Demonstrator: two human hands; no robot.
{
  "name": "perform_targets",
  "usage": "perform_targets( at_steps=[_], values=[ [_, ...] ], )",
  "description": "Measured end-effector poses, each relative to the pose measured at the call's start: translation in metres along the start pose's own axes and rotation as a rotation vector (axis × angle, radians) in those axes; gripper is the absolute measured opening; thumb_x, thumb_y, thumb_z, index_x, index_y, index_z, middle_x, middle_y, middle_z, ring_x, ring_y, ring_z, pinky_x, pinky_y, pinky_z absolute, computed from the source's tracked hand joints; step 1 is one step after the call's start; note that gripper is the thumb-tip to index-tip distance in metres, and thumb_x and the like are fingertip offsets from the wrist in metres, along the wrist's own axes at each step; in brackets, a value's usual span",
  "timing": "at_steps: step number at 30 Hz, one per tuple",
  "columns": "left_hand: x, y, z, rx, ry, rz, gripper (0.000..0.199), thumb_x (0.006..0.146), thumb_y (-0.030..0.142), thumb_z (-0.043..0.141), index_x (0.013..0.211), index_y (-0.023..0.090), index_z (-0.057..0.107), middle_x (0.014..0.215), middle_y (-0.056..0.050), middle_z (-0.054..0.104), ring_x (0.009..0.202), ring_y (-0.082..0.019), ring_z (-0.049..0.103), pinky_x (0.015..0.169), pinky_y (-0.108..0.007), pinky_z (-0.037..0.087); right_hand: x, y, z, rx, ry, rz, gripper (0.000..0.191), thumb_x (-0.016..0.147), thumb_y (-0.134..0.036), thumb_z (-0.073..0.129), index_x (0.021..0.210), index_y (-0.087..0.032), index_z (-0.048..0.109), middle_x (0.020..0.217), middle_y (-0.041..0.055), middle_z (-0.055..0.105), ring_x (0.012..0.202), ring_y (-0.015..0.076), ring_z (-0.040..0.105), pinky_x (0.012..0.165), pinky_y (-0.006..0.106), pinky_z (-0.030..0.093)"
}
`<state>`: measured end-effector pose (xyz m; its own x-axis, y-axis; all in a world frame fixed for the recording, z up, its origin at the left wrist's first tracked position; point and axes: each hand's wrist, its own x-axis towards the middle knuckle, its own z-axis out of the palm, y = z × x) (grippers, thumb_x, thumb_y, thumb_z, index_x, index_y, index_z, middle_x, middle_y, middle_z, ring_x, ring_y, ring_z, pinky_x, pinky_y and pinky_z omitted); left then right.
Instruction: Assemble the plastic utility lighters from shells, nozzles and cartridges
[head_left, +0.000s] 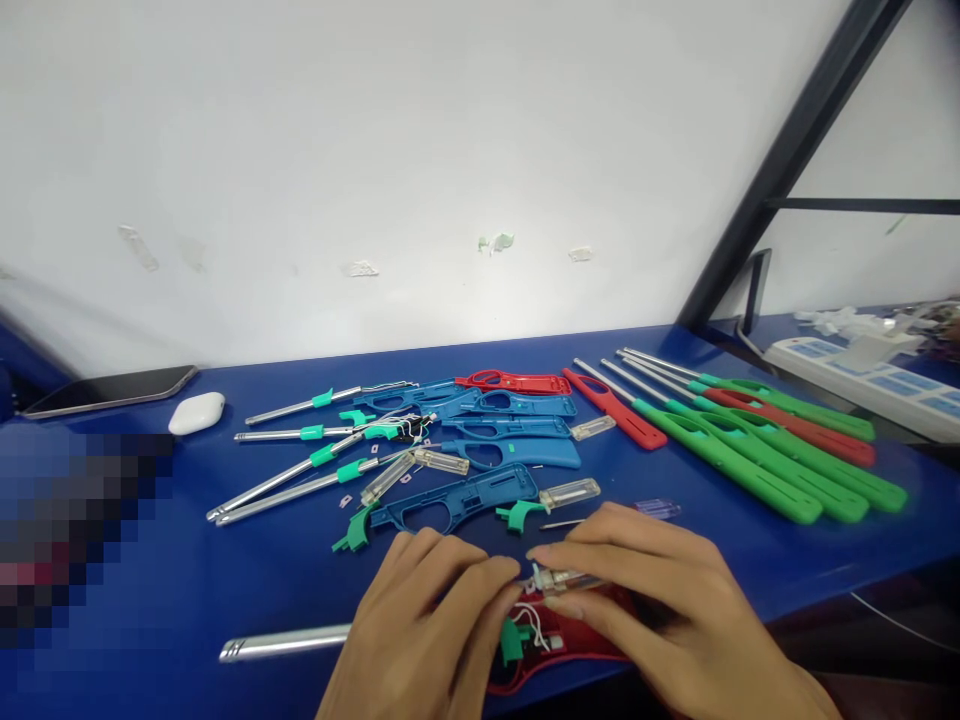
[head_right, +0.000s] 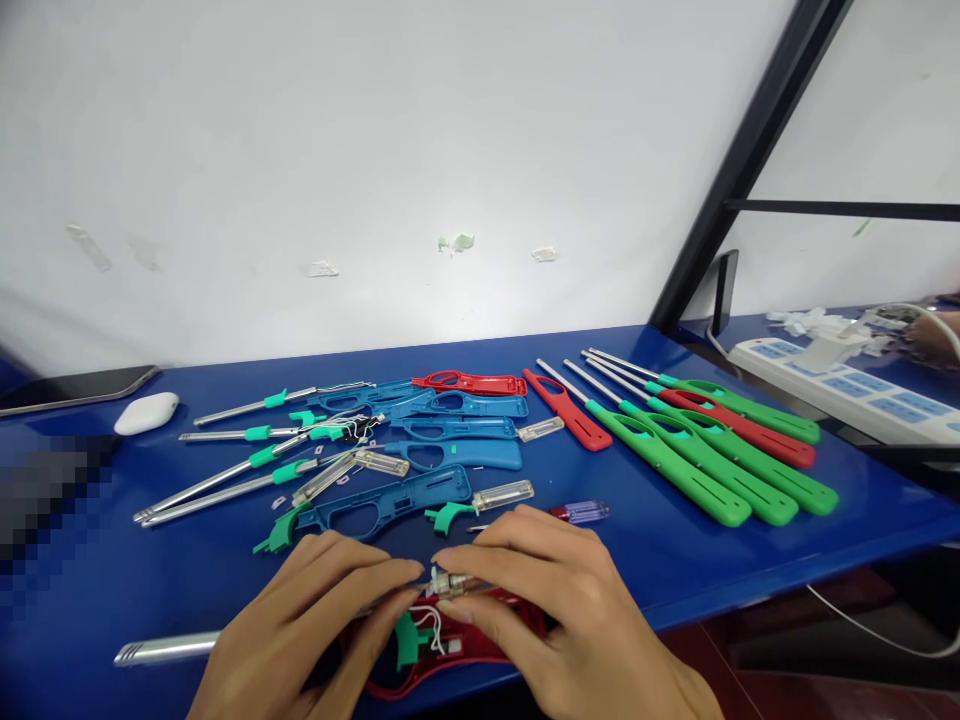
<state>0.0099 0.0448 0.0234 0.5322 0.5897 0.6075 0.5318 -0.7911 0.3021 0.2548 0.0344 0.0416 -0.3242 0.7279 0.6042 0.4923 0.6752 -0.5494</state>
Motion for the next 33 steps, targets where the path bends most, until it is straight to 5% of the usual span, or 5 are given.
perform_targets(
  at_steps=[10,24,33],
  values=[
    [0.0061,0.0045,0.0039,0.011,0.073,0.074,0.02,0.104,0.003,0.054,0.11,0.017,0.067,0.093,-0.003,0.072,0.077,-0.016,0.061,0.071,-0.03,0.056,0.0016,-0.0002,0.0,-0.069,0.016,-0.108,0.029,0.112,-0.036,0.063,0.109,-0.018,0.086,0.087,0.0013,0.082,0.074,0.0082,0.078,0.074,0.013,0.061],
    [0.004,0.0026,0.0036,0.0,0.097,0.11,0.024,0.103,0.0,0.052,0.109,0.017,0.069,0.086,-0.002,0.071,0.072,-0.015,0.061,0.067,-0.03,0.058,0.004,0.0018,-0.0022,-0.041,-0.024,-0.138,0.026,0.111,-0.035,0.065,0.112,-0.018,0.084,0.087,0.0006,0.081,0.074,0.008,0.077,0.073,0.014,0.061],
    [-0.0026,0.006,-0.0003,0.232,0.058,0.114,0.024,0.114,0.026,0.051,0.128,0.02,0.07,0.106,-0.003,0.078,0.094,-0.018,0.074,0.081,-0.03,0.064,-0.0054,0.007,-0.005,-0.145,-0.085,0.01,0.016,0.107,-0.032,0.071,0.121,-0.032,0.08,0.103,-0.0015,0.079,0.093,0.0137,0.076,0.086,0.023,0.062]
  ],
)
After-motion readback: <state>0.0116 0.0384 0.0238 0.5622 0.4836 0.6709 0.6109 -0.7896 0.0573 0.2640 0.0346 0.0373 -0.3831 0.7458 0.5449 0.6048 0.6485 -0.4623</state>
